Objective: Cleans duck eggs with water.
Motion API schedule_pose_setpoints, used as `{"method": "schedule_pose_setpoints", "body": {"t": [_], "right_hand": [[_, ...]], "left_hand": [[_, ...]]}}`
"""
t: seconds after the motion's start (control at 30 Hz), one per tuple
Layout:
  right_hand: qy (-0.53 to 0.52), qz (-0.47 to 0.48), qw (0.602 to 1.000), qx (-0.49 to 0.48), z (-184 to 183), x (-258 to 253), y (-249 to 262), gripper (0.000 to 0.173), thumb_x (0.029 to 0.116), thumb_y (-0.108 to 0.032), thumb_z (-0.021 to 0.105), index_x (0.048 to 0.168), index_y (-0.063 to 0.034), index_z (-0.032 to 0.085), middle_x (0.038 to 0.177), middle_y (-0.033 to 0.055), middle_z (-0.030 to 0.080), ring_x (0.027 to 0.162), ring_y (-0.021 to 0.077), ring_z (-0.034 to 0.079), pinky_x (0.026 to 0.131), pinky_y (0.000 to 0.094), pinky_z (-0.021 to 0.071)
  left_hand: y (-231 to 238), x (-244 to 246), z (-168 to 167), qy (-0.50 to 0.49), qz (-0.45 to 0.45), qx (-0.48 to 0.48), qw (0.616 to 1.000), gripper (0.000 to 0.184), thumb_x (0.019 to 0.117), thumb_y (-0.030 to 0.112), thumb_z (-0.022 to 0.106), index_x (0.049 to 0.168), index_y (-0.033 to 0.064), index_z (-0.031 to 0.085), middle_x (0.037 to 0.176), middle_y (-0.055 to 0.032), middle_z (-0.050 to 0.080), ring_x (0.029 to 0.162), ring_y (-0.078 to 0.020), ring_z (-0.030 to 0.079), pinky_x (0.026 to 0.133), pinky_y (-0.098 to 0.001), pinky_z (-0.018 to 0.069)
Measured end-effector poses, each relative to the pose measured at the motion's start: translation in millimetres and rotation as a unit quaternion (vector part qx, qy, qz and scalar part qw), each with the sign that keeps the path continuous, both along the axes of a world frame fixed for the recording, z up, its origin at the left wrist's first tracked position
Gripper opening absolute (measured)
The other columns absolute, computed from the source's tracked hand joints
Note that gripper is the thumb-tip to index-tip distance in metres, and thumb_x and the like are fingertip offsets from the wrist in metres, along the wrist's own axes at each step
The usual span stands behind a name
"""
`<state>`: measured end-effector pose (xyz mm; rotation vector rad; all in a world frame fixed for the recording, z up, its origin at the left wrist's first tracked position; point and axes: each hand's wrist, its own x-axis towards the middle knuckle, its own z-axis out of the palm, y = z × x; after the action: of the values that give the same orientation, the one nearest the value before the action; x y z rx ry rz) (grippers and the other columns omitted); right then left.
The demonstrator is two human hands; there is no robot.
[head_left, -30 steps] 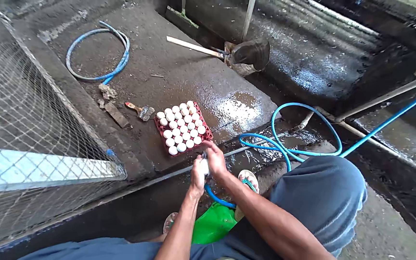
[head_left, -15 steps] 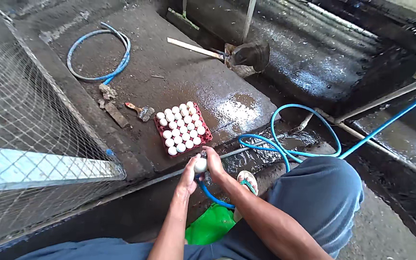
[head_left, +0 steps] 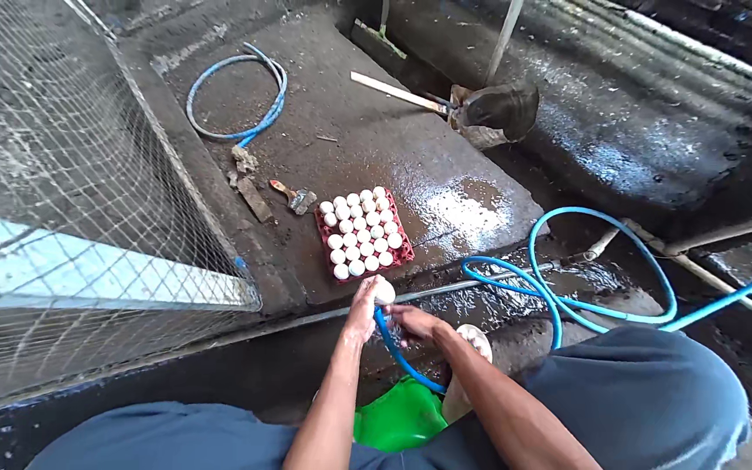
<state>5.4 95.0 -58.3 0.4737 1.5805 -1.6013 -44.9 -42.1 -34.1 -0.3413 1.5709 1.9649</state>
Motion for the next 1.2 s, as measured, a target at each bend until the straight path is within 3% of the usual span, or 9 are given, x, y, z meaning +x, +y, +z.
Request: {"method": "schedule_pose_setpoints", "body": {"t": [0.13,0.23,0.37,0.57,0.77,0.87,0.93,1.07,1.2], "right_hand": [[0.012,0.009,0.999,-0.038,-17,-1,-11,0.030,0.1065,-0.014,0.048,0.134,-0.0104,0.057,0.109,0.0071,0.068,0.059,0.0081,0.053,0.052,0.0255,0.0448],[0.015,0.010,1.000,-0.004,-20,-5,-12,0.028,0.1072,-0.016,0.048,0.131,-0.0090,0.059,0.108,0.0083,0.069,0.061,0.0099,0.055,0.054,0.0276,0.0468],[0.026,0.041,0.999,0.024,-17,-7,-12,0.029,0.1057,-0.017,0.050,0.130,-0.0065,0.061,0.105,0.0108,0.067,0.069,0.0153,0.058,0.062,0.0347,0.0499],[0.014,0.058,0.998,0.031,-15,-4,-7,0.028,0.1050,-0.021,0.050,0.127,-0.0088,0.063,0.100,0.0099,0.066,0.071,0.0176,0.061,0.064,0.0384,0.0523],[-0.003,0.067,0.997,0.045,-11,-9,-1,0.029,0.1058,-0.022,0.048,0.127,-0.0099,0.063,0.102,0.0099,0.067,0.072,0.0180,0.062,0.066,0.0394,0.0534],[0.002,0.085,0.995,0.054,-11,-10,0,0.030,0.1053,-0.023,0.048,0.127,-0.0104,0.064,0.105,0.0110,0.068,0.077,0.0205,0.065,0.070,0.0427,0.0545],[0.006,0.095,0.994,0.057,-11,-11,0,0.030,0.1049,-0.023,0.048,0.128,-0.0101,0.063,0.107,0.0123,0.068,0.080,0.0225,0.066,0.074,0.0450,0.0548],[0.003,0.103,0.992,0.068,-8,-13,-1,0.031,0.1036,-0.024,0.049,0.128,-0.0109,0.063,0.106,0.0125,0.068,0.081,0.0236,0.066,0.074,0.0471,0.0540],[0.004,0.113,0.991,0.075,-5,-14,-1,0.032,0.1027,-0.025,0.049,0.129,-0.0113,0.062,0.106,0.0133,0.069,0.086,0.0255,0.067,0.078,0.0490,0.0534]], "left_hand": [[-11,-41,-17,-0.012,0.054,-0.032,0.998,0.043,0.1089,0.019,0.048,0.146,-0.0003,0.038,0.113,-0.0199,0.065,0.085,-0.0227,0.069,0.076,-0.0365,0.0593],[-29,-91,-36,0.049,0.103,-0.085,0.990,0.048,0.1020,0.006,0.058,0.145,-0.0044,0.039,0.127,-0.0248,0.058,0.099,-0.0270,0.067,0.085,-0.0402,0.0584],[-54,-168,-62,0.105,0.136,-0.175,0.969,0.056,0.0911,-0.003,0.067,0.141,-0.0056,0.042,0.130,-0.0276,0.056,0.108,-0.0320,0.063,0.092,-0.0443,0.0558],[-57,-239,-95,0.083,0.033,-0.296,0.951,0.060,0.0886,0.009,0.075,0.141,-0.0013,0.046,0.126,-0.0264,0.061,0.109,-0.0355,0.065,0.092,-0.0500,0.0554],[-42,-266,-106,0.045,-0.047,-0.409,0.910,0.078,0.0827,0.012,0.081,0.147,0.0007,0.038,0.130,-0.0329,0.057,0.118,-0.0462,0.058,0.096,-0.0607,0.0492],[-43,-284,-124,0.018,-0.040,-0.390,0.920,0.074,0.0929,0.030,0.073,0.150,0.0040,0.034,0.136,-0.0319,0.054,0.121,-0.0451,0.058,0.096,-0.0606,0.0510],[-42,-291,-125,0.009,-0.047,-0.393,0.918,0.072,0.0927,0.030,0.073,0.151,0.0090,0.036,0.136,-0.0310,0.055,0.118,-0.0456,0.061,0.092,-0.0616,0.0532],[-30,-300,-123,0.023,-0.078,-0.468,0.880,0.074,0.0818,0.024,0.084,0.143,0.0060,0.048,0.133,-0.0329,0.056,0.118,-0.0503,0.059,0.091,-0.0683,0.0516],[-16,-306,-118,0.042,-0.123,-0.575,0.808,0.084,0.0751,0.026,0.088,0.143,-0.0018,0.047,0.135,-0.0331,0.056,0.126,-0.0485,0.055,0.101,-0.0651,0.0463]]}}
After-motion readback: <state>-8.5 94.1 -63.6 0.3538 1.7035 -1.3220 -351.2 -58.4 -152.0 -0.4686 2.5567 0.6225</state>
